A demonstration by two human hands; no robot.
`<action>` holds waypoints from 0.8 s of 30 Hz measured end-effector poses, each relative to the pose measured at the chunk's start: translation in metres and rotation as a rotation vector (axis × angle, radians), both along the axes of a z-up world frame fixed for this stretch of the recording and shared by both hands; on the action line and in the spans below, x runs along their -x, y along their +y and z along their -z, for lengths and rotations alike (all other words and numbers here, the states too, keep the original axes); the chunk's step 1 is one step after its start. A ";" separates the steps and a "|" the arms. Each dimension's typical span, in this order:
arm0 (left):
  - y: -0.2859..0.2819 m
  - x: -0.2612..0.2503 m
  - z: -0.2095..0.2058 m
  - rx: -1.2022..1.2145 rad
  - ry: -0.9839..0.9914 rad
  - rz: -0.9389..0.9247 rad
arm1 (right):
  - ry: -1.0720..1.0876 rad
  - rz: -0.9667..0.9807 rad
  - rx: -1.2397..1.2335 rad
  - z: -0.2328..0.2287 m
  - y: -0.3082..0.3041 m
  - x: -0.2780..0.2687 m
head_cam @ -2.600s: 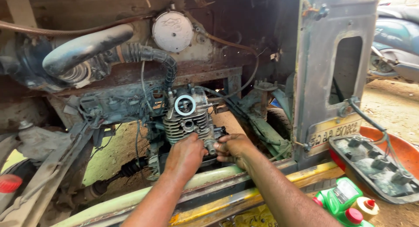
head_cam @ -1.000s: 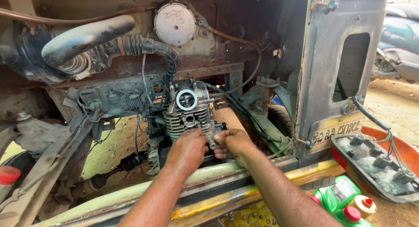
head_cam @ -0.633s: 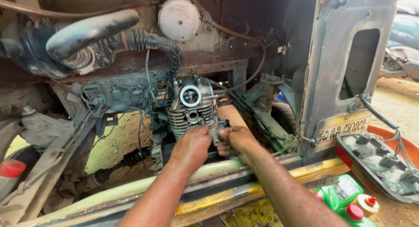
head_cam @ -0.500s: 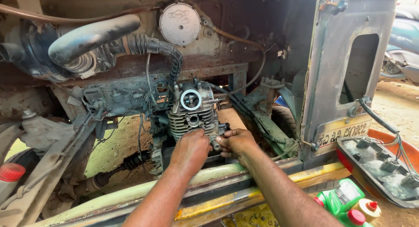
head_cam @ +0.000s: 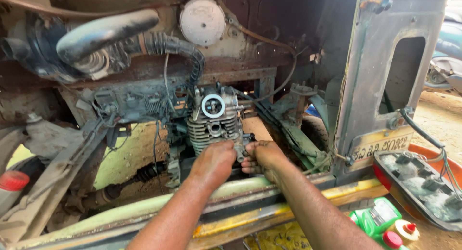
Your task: The person works on a small engine mounted in an auto-rickshaw, holding small fasteners in one hand while threading them into the engine by hand. They then wipe a metal part with a cloth, assemble a component with a socket extension on the ground, and return to tighten fittings on the engine.
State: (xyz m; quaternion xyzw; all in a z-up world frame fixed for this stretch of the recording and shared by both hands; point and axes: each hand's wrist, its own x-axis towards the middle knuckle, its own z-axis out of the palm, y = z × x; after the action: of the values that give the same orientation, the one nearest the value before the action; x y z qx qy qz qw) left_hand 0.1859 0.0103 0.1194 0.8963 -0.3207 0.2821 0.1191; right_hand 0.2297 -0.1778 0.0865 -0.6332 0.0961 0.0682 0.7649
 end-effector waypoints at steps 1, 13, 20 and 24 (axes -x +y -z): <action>-0.001 0.004 0.000 -0.016 -0.021 0.055 | 0.025 -0.047 -0.017 0.002 -0.002 0.003; -0.004 0.006 -0.003 -0.035 -0.024 -0.048 | -0.053 0.060 0.181 -0.015 0.007 0.016; -0.002 0.005 0.003 -0.027 -0.058 0.024 | 0.003 0.007 0.049 -0.011 0.005 0.011; -0.006 -0.003 0.005 -0.042 -0.086 -0.060 | -0.020 0.085 0.140 -0.017 0.008 0.011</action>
State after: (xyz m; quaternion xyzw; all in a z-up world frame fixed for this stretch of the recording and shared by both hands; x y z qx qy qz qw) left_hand 0.1885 0.0046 0.1145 0.8948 -0.3044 0.3171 0.0781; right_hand 0.2188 -0.1702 0.1035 -0.6810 0.1197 0.0226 0.7221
